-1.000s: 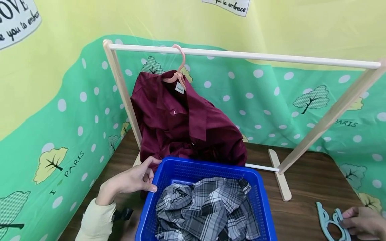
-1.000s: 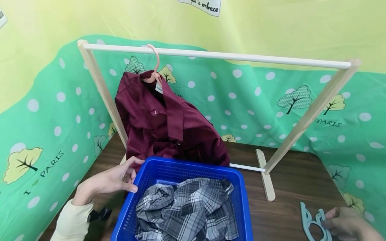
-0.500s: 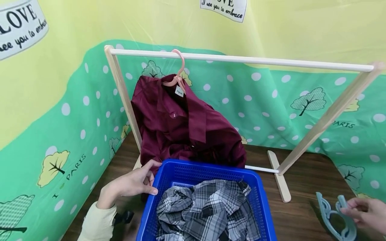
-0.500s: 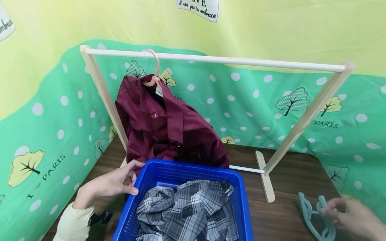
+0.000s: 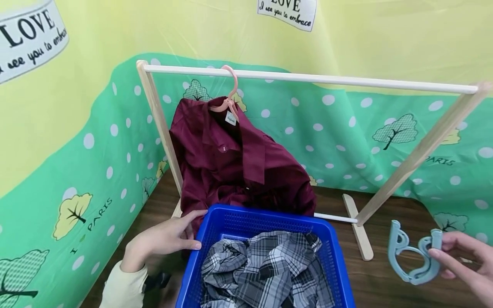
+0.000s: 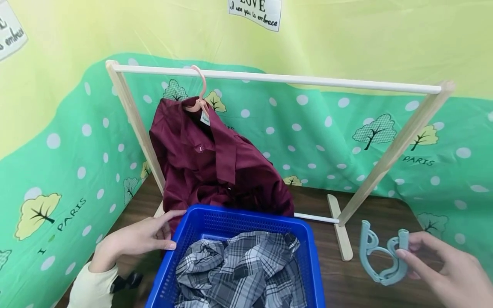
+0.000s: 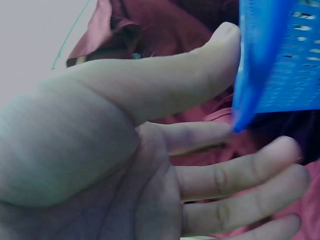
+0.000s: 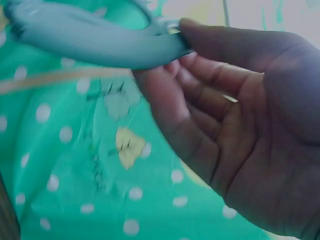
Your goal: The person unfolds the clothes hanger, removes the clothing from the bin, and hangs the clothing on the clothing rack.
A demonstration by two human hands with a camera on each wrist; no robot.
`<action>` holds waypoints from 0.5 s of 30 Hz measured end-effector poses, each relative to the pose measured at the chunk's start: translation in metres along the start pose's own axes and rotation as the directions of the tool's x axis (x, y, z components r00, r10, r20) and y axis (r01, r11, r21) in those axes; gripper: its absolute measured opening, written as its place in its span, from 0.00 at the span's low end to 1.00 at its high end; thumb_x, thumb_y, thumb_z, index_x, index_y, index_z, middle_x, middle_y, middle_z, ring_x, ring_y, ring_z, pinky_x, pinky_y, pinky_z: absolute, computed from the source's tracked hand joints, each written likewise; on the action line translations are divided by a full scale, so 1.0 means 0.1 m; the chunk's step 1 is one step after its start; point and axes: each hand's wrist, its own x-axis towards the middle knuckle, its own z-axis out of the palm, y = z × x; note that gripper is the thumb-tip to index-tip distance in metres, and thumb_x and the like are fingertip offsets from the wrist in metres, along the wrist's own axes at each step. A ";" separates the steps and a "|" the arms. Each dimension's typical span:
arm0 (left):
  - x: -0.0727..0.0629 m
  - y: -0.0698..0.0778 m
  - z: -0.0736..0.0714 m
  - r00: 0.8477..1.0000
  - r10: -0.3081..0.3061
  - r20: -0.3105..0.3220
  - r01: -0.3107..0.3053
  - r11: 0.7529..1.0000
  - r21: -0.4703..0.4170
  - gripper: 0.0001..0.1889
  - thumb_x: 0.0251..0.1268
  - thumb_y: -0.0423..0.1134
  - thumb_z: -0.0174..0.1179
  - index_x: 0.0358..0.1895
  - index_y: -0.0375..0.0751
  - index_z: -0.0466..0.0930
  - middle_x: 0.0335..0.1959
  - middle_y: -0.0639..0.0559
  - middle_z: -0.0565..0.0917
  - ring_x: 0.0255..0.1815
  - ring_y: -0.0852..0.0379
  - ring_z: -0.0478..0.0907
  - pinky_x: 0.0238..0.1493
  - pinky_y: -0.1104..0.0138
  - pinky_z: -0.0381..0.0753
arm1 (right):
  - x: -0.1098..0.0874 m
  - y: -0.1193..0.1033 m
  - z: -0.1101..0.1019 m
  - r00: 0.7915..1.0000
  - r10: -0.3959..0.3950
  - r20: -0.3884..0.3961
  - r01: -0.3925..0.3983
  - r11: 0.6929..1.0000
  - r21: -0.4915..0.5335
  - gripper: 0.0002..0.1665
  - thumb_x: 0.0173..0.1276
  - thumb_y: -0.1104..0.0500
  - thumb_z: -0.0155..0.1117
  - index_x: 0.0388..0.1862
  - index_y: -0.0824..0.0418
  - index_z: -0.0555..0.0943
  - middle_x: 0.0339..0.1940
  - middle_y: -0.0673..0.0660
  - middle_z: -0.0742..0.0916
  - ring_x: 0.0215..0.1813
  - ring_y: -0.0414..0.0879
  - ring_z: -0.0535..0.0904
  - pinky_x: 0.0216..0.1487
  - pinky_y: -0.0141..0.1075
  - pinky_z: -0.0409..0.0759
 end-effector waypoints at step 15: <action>-0.33 0.50 -0.05 0.938 0.319 -0.134 -0.305 0.946 0.110 0.32 0.82 0.40 0.68 0.83 0.43 0.70 0.54 0.58 0.87 0.53 0.60 0.86 0.54 0.63 0.88 | -0.16 -1.13 0.70 0.960 -0.280 0.030 0.281 0.949 -0.142 0.49 0.53 0.81 0.83 0.74 0.56 0.83 0.33 0.38 0.89 0.32 0.28 0.85 0.30 0.20 0.79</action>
